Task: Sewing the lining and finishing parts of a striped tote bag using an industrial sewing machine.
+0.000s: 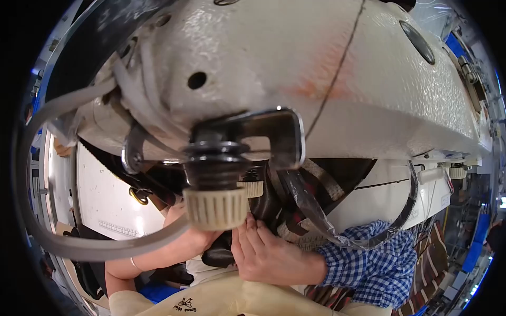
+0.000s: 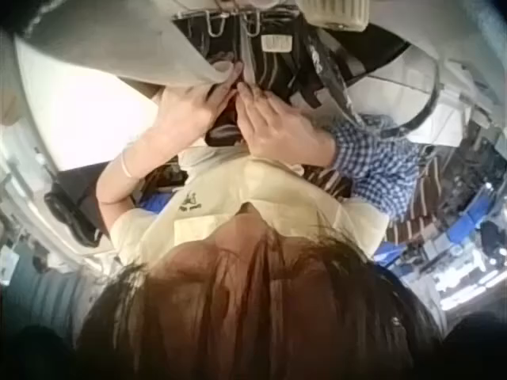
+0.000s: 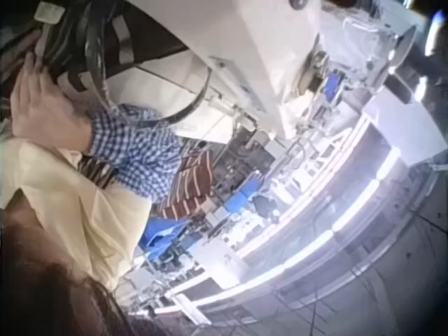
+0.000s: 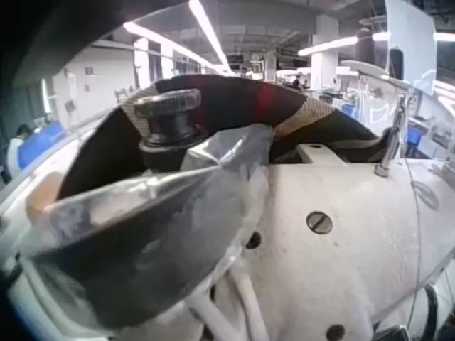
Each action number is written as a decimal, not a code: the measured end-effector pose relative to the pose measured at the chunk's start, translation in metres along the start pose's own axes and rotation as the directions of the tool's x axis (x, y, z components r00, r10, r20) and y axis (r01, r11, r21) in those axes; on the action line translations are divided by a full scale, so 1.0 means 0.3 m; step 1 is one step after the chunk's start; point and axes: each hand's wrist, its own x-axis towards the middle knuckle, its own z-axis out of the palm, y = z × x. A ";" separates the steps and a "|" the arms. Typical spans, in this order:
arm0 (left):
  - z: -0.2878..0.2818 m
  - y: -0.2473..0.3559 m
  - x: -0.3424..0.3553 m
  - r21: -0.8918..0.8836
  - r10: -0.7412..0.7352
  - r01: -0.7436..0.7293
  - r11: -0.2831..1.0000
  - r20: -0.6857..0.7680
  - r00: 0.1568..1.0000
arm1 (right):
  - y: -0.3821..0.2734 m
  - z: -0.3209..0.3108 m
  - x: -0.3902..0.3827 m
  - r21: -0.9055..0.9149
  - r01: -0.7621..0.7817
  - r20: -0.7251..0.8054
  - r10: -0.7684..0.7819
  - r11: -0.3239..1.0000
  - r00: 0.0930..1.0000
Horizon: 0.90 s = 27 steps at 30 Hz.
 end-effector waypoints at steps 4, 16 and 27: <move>0.014 0.004 0.012 -0.093 -0.039 0.033 0.995 -0.060 0.997 | 0.002 -0.008 -0.004 0.081 -0.050 0.017 0.049 0.995 0.999; 0.004 -0.049 0.050 -0.114 -0.054 0.036 0.993 -0.161 0.986 | 0.026 0.020 0.010 0.151 -0.107 0.057 0.099 0.983 0.993; 0.023 -0.088 0.088 -0.081 -0.044 0.026 0.996 -0.231 0.972 | 0.051 0.032 0.015 0.121 -0.140 0.138 0.123 0.983 0.983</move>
